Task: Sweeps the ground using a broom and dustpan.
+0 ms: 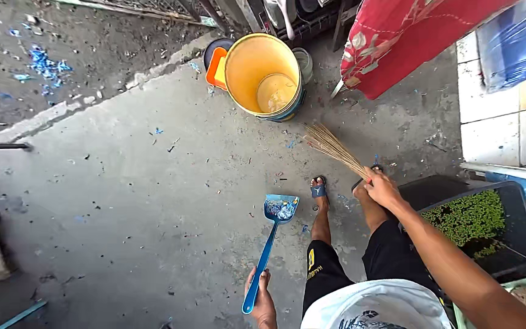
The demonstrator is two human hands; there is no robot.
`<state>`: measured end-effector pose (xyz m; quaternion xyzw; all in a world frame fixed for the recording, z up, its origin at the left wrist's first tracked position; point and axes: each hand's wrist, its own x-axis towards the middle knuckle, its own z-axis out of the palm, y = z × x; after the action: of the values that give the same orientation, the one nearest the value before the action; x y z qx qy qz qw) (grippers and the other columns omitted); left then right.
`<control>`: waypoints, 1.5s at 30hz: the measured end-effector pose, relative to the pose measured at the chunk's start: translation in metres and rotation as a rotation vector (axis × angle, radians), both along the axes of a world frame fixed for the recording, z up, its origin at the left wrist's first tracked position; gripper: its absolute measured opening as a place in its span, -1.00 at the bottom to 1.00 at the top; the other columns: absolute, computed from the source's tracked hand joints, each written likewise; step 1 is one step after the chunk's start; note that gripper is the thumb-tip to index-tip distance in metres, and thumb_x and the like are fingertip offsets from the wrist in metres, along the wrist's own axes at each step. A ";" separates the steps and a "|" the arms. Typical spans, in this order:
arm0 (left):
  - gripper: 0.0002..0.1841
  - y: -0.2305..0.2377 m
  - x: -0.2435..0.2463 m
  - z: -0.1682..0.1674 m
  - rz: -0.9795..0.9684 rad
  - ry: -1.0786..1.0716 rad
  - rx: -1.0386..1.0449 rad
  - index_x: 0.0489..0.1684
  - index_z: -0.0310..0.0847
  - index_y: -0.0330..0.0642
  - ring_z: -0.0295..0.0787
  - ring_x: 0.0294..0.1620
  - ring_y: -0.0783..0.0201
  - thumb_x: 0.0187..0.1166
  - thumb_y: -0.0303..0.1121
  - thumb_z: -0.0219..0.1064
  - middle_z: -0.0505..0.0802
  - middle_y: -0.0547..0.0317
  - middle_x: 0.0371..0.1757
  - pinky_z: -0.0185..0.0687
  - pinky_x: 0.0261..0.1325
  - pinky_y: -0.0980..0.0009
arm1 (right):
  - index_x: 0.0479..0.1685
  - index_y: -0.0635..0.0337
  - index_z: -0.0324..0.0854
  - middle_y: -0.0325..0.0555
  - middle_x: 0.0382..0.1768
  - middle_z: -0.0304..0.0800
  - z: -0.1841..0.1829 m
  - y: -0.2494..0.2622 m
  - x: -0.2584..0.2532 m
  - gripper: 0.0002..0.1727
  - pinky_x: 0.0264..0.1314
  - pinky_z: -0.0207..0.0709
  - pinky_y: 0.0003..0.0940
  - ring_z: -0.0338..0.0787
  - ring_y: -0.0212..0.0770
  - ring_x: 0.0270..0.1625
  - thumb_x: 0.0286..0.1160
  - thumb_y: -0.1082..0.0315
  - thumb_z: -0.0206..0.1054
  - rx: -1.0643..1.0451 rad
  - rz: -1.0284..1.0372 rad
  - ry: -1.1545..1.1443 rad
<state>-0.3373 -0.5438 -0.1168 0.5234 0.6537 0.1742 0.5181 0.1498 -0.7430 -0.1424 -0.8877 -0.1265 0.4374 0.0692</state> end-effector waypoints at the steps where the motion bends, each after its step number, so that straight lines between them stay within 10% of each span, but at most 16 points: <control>1: -0.48 0.002 0.000 0.001 0.000 -0.009 0.001 0.50 0.49 -0.40 0.92 -0.04 -0.02 0.59 -0.35 0.40 0.87 -0.19 0.09 0.89 0.09 0.04 | 0.85 -0.18 0.22 0.13 0.57 0.56 0.009 -0.016 -0.002 -0.21 0.51 0.48 0.34 0.62 0.24 0.52 0.55 0.20 0.35 -0.015 -0.057 -0.006; 7: -0.49 0.018 0.009 -0.002 -0.016 -0.013 0.012 0.50 0.49 -0.40 0.94 -0.09 -0.02 0.60 -0.38 0.39 0.88 -0.20 0.06 0.90 0.05 0.07 | 0.77 0.09 0.33 0.35 0.36 0.69 -0.065 -0.045 0.062 -0.23 0.35 0.51 0.48 0.69 0.40 0.37 0.49 0.20 0.43 -0.071 -0.412 -0.149; 10: -0.49 0.022 0.016 -0.004 -0.062 -0.002 0.010 0.52 0.48 -0.38 0.92 -0.05 -0.03 0.60 -0.37 0.38 0.87 -0.20 0.11 0.90 0.07 0.04 | 0.66 0.11 0.46 0.35 0.33 0.71 -0.102 -0.016 0.063 -0.25 0.33 0.53 0.50 0.69 0.41 0.38 0.33 0.32 0.50 -0.072 -0.275 -0.055; 15: -0.48 0.033 0.037 0.007 -0.144 0.015 0.010 0.51 0.47 -0.37 0.92 -0.02 0.00 0.60 -0.33 0.39 0.87 -0.17 0.10 0.88 0.11 0.06 | 0.83 -0.11 0.27 0.21 0.40 0.67 -0.046 -0.016 -0.022 -0.20 0.36 0.57 0.38 0.71 0.28 0.37 0.48 0.27 0.39 0.070 -0.016 0.108; 20: -0.47 0.046 0.058 0.015 -0.185 0.005 0.003 0.55 0.45 -0.34 0.92 -0.03 0.03 0.62 -0.34 0.39 0.87 -0.14 0.10 0.88 0.11 0.07 | 0.86 -0.15 0.23 0.06 0.55 0.61 0.022 -0.097 -0.087 -0.19 0.54 0.53 0.20 0.67 0.12 0.50 0.52 0.21 0.37 0.019 -0.429 0.057; 25: -0.46 0.055 0.090 0.008 -0.245 -0.013 0.005 0.55 0.44 -0.36 0.92 -0.05 0.06 0.61 -0.37 0.38 0.87 -0.13 0.09 0.89 0.06 0.11 | 0.77 0.14 0.31 0.24 0.43 0.67 -0.004 -0.154 -0.057 -0.23 0.52 0.50 0.27 0.66 0.24 0.48 0.52 0.16 0.39 -0.171 -0.847 -0.003; 29: -0.47 0.059 0.118 0.006 -0.309 -0.029 0.003 0.54 0.44 -0.37 0.92 -0.04 0.04 0.59 -0.39 0.39 0.86 -0.15 0.12 0.89 0.07 0.08 | 0.50 0.20 0.58 0.23 0.37 0.71 -0.040 -0.159 -0.028 -0.39 0.52 0.48 0.30 0.66 0.23 0.47 0.42 0.18 0.46 -0.118 -0.701 0.155; 37: -0.48 0.073 0.143 0.003 -0.422 -0.065 -0.014 0.53 0.45 -0.38 0.92 -0.04 0.02 0.60 -0.38 0.39 0.87 -0.17 0.09 0.89 0.09 0.08 | 0.80 0.10 0.28 0.14 0.49 0.65 0.057 -0.168 -0.083 -0.22 0.60 0.47 0.18 0.65 0.11 0.53 0.53 0.16 0.38 -0.012 -0.864 0.040; 43: -0.45 0.063 0.144 0.000 -0.462 -0.053 -0.006 0.55 0.44 -0.37 0.92 -0.01 0.01 0.58 -0.38 0.40 0.86 -0.16 0.13 0.89 0.09 0.06 | 0.31 0.29 0.66 0.29 0.26 0.75 -0.029 -0.168 -0.058 -0.49 0.42 0.52 0.32 0.72 0.24 0.38 0.49 0.11 0.38 -0.192 -0.891 0.197; 45: -0.44 0.061 0.143 0.001 -0.480 -0.031 -0.009 0.55 0.44 -0.37 0.91 0.00 0.02 0.58 -0.36 0.41 0.85 -0.16 0.15 0.89 0.10 0.07 | 0.54 0.18 0.54 0.24 0.32 0.74 -0.043 -0.155 -0.083 -0.40 0.45 0.53 0.31 0.71 0.23 0.42 0.47 0.20 0.38 -0.041 -0.700 0.220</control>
<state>-0.1946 -0.4824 -0.1156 0.6586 0.5035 0.0510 0.5569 0.0671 -0.8978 -0.1859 -0.8260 0.2020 0.4826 0.2098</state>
